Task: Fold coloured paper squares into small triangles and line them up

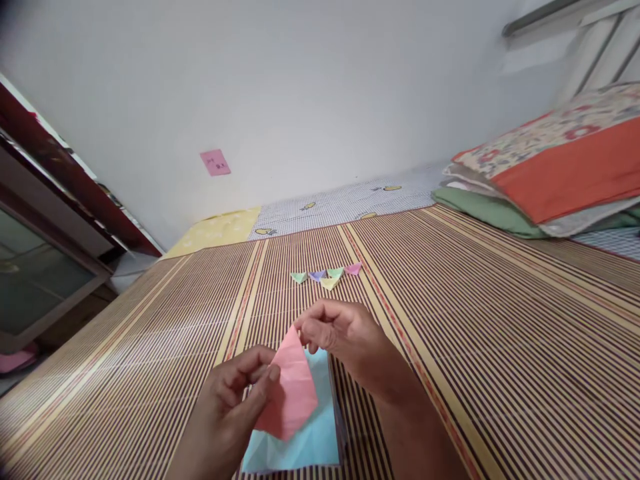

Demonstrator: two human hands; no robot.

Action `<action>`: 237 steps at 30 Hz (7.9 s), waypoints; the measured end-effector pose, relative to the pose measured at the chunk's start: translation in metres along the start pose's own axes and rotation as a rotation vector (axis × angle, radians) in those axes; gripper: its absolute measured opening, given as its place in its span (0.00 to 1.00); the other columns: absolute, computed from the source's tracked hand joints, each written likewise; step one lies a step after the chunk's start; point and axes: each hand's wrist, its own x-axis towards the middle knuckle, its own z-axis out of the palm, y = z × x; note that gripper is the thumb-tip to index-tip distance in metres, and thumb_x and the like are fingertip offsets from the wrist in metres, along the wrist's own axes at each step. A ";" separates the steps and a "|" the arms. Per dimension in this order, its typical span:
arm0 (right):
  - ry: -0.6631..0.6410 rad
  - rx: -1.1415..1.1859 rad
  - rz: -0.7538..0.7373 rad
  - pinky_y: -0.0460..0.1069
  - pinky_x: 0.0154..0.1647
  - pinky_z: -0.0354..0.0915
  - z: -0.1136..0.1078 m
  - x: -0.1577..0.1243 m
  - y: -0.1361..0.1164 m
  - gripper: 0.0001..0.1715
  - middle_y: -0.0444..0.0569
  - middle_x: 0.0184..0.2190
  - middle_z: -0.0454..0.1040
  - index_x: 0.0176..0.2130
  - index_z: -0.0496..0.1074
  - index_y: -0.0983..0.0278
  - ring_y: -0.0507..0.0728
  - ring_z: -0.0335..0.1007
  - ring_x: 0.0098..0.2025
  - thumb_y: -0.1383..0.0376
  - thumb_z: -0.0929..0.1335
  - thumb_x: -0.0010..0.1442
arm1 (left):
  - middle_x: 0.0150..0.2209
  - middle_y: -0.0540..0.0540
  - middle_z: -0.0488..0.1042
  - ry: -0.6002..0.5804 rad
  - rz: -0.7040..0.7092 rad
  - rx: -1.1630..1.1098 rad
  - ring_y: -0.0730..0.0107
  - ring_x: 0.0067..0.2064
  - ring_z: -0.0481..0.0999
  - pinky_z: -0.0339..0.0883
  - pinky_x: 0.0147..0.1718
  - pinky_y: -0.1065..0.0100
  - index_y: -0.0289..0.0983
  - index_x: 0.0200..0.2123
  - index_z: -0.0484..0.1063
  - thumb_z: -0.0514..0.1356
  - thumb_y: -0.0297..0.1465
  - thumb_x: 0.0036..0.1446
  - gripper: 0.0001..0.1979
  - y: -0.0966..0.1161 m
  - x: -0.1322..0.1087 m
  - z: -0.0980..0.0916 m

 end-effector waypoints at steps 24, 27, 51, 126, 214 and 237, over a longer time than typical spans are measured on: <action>-0.049 0.095 0.021 0.44 0.29 0.58 0.005 0.001 0.002 0.06 0.40 0.27 0.68 0.33 0.75 0.64 0.48 0.61 0.28 0.64 0.74 0.60 | 0.24 0.52 0.65 0.001 -0.007 -0.037 0.76 0.24 0.60 0.54 0.22 0.74 0.36 0.33 0.79 0.60 0.37 0.64 0.12 0.006 -0.006 0.002; -0.107 0.115 0.059 0.44 0.30 0.59 0.004 0.002 0.003 0.09 0.42 0.27 0.69 0.32 0.74 0.65 0.49 0.63 0.29 0.63 0.76 0.58 | 0.25 0.51 0.67 0.003 -0.008 -0.014 0.75 0.24 0.62 0.57 0.22 0.73 0.37 0.34 0.79 0.61 0.36 0.63 0.10 0.007 -0.006 0.002; -0.097 -0.071 0.031 0.47 0.28 0.58 0.001 0.004 0.010 0.14 0.43 0.25 0.69 0.30 0.74 0.64 0.51 0.62 0.26 0.56 0.72 0.60 | 0.23 0.50 0.67 0.078 0.040 0.151 0.72 0.24 0.64 0.58 0.22 0.72 0.37 0.30 0.78 0.58 0.34 0.63 0.12 0.004 -0.004 -0.008; 0.088 -0.152 -0.028 0.47 0.26 0.52 0.001 -0.003 -0.006 0.13 0.39 0.24 0.62 0.28 0.70 0.63 0.50 0.53 0.26 0.62 0.72 0.62 | 0.27 0.48 0.77 0.313 0.180 -0.234 0.70 0.30 0.73 0.67 0.29 0.71 0.38 0.31 0.82 0.72 0.36 0.51 0.08 -0.011 0.010 0.012; 0.314 -0.705 -0.303 0.51 0.34 0.60 0.042 -0.003 -0.002 0.13 0.45 0.28 0.68 0.28 0.65 0.61 0.56 0.66 0.32 0.69 0.65 0.65 | 0.34 0.45 0.83 0.528 0.115 -0.549 0.68 0.33 0.81 0.77 0.35 0.70 0.36 0.36 0.83 0.75 0.35 0.49 0.12 -0.012 0.019 0.025; 0.275 0.143 0.095 0.45 0.30 0.65 0.037 0.006 0.007 0.17 0.40 0.27 0.74 0.35 0.72 0.63 0.51 0.69 0.29 0.67 0.79 0.47 | 0.38 0.41 0.85 0.518 0.090 -0.857 0.59 0.38 0.85 0.78 0.40 0.63 0.36 0.42 0.83 0.75 0.28 0.46 0.16 -0.006 0.021 0.028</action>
